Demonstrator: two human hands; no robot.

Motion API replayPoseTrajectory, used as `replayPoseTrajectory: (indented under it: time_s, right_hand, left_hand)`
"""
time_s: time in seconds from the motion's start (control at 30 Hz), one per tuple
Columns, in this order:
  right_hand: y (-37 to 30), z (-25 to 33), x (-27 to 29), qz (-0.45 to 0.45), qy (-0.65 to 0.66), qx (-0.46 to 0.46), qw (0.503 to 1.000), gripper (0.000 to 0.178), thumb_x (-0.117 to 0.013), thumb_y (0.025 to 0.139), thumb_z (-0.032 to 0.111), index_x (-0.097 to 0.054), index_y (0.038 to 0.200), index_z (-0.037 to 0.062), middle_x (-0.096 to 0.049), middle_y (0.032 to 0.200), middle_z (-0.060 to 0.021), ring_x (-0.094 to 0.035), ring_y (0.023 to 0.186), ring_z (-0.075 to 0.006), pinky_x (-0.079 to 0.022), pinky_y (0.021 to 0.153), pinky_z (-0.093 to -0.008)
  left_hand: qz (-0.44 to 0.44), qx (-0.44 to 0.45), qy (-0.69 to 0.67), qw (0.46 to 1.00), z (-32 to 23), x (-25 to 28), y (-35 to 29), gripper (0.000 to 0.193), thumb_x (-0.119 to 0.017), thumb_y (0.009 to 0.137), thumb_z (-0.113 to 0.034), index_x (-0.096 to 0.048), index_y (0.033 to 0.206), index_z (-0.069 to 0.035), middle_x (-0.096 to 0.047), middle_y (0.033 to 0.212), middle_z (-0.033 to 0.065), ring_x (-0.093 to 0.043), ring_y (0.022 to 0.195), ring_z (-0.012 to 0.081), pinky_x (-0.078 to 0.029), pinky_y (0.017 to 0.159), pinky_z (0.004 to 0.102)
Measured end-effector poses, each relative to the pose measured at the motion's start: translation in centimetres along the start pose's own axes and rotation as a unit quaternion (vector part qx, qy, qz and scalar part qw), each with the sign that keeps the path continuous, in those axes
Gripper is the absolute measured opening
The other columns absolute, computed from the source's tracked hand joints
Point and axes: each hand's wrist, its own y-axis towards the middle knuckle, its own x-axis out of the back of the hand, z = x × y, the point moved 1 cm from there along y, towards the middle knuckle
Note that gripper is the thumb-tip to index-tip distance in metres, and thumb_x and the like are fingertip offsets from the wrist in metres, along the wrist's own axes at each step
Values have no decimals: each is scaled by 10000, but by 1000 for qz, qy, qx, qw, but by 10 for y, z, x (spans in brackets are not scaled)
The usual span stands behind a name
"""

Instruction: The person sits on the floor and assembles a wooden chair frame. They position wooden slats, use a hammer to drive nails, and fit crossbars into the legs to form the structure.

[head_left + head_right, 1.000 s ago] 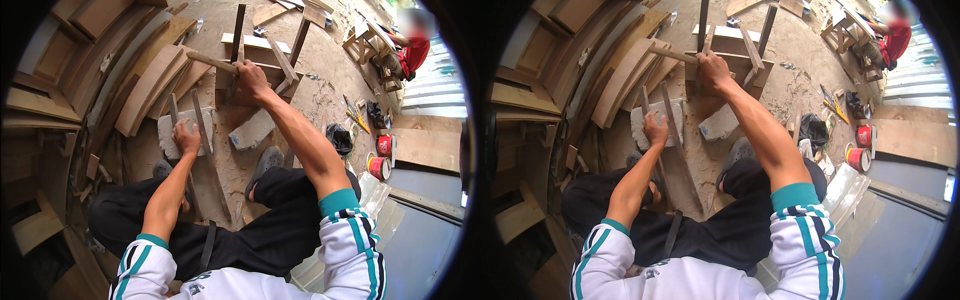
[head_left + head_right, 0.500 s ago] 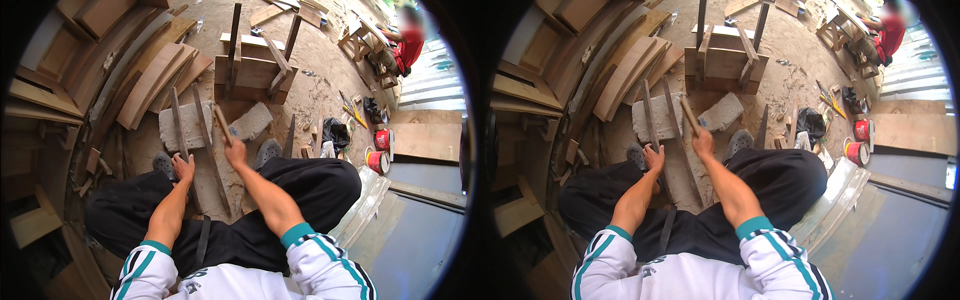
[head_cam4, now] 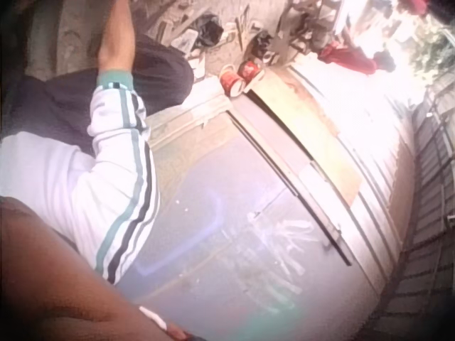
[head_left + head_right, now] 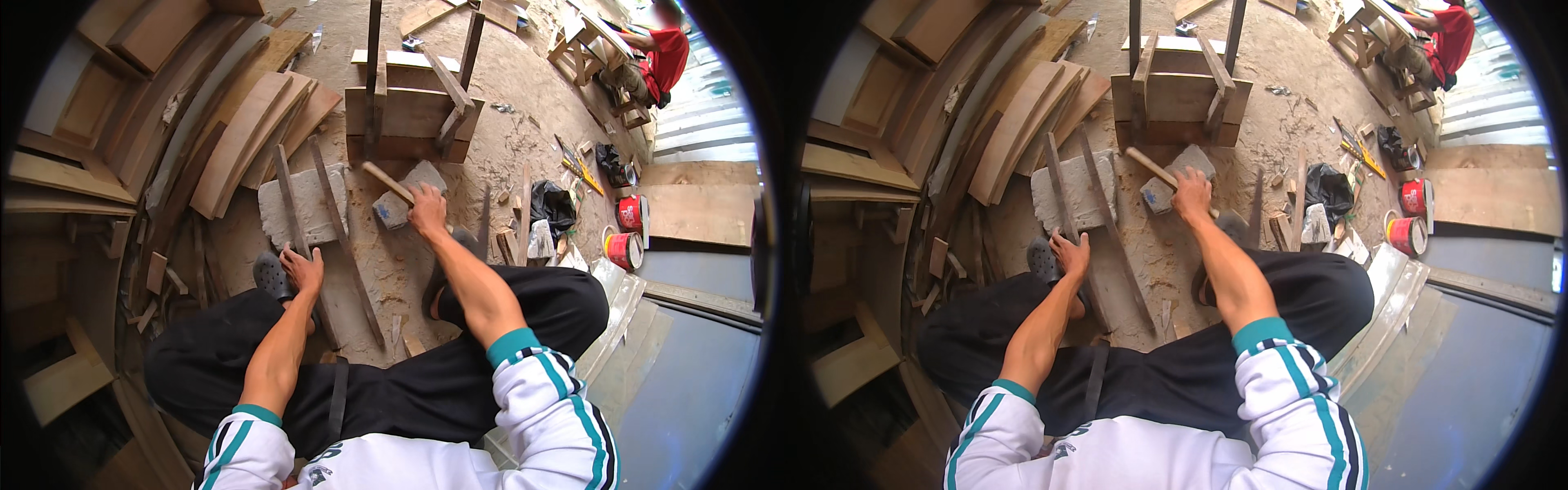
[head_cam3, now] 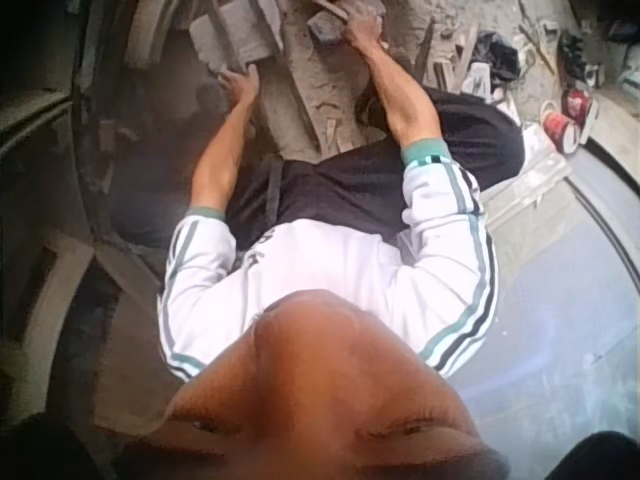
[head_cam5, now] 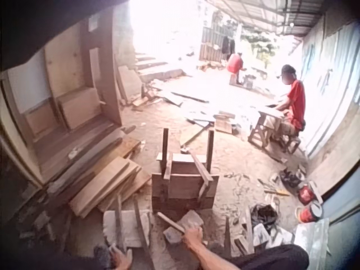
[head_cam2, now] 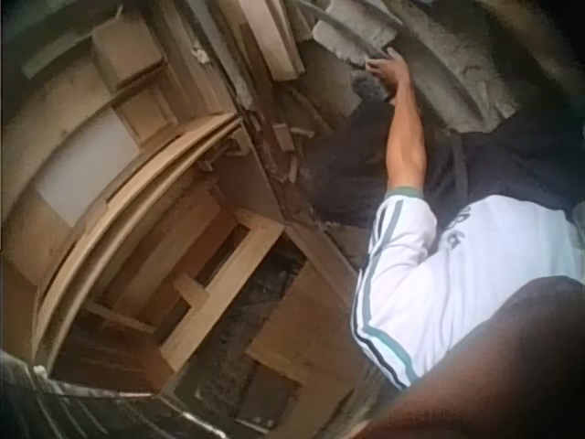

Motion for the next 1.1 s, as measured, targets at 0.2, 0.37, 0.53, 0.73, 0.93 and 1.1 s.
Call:
replayPoseTrajectory:
  time_s: [0.2,0.37,0.53,0.73,0.93,1.1]
  right_hand:
    - [27,7,-14,178,-82,195,961,667,-688,797,209,-463,1414,325,-372,1515,-51,-245,1440,-352,-226,1098,-671]
    - [8,4,-13,186,-84,164,965,596,-703,786,250,-516,1349,302,-414,1464,-11,-225,1457,-270,-168,1060,-765]
    - [-15,-44,-5,135,-96,60,984,583,-673,787,213,-517,1346,273,-416,1457,-4,-234,1455,-257,-186,1056,-763]
    - [-22,-129,31,60,-173,-90,979,547,-643,808,191,-518,1340,212,-450,1439,-90,-322,1407,-313,-302,1067,-637]
    - [-46,-29,-29,88,122,17,988,394,-672,775,131,-631,1167,113,-654,1055,-175,-634,950,-353,-518,807,-426]
    - [-113,111,-79,157,278,-98,943,358,-704,791,212,-607,1101,62,-666,968,-257,-651,906,-415,-520,795,-454]
  left_hand:
    - [30,58,-22,998,-3,-20,12,730,-712,814,-293,-329,1370,-16,-394,1335,267,-445,1207,445,-391,1001,495]
    - [100,72,18,992,17,-13,16,684,-666,850,-270,-322,1368,13,-531,1236,317,-538,1135,466,-419,977,491]
    - [137,59,8,989,19,-12,20,618,-601,893,-249,-331,1371,35,-557,1229,338,-544,1155,469,-412,991,481]
    - [153,23,-35,987,9,-11,8,624,-571,914,-254,-306,1397,42,-532,1259,343,-517,1193,464,-400,1005,480]
    - [123,-2,-72,990,12,-19,-4,552,-527,943,-266,-343,1376,24,-524,1263,318,-516,1177,457,-404,992,483]
    - [60,-28,-107,992,9,-4,-10,513,-519,952,-269,-374,1345,27,-542,1224,299,-521,1153,453,-405,978,480]
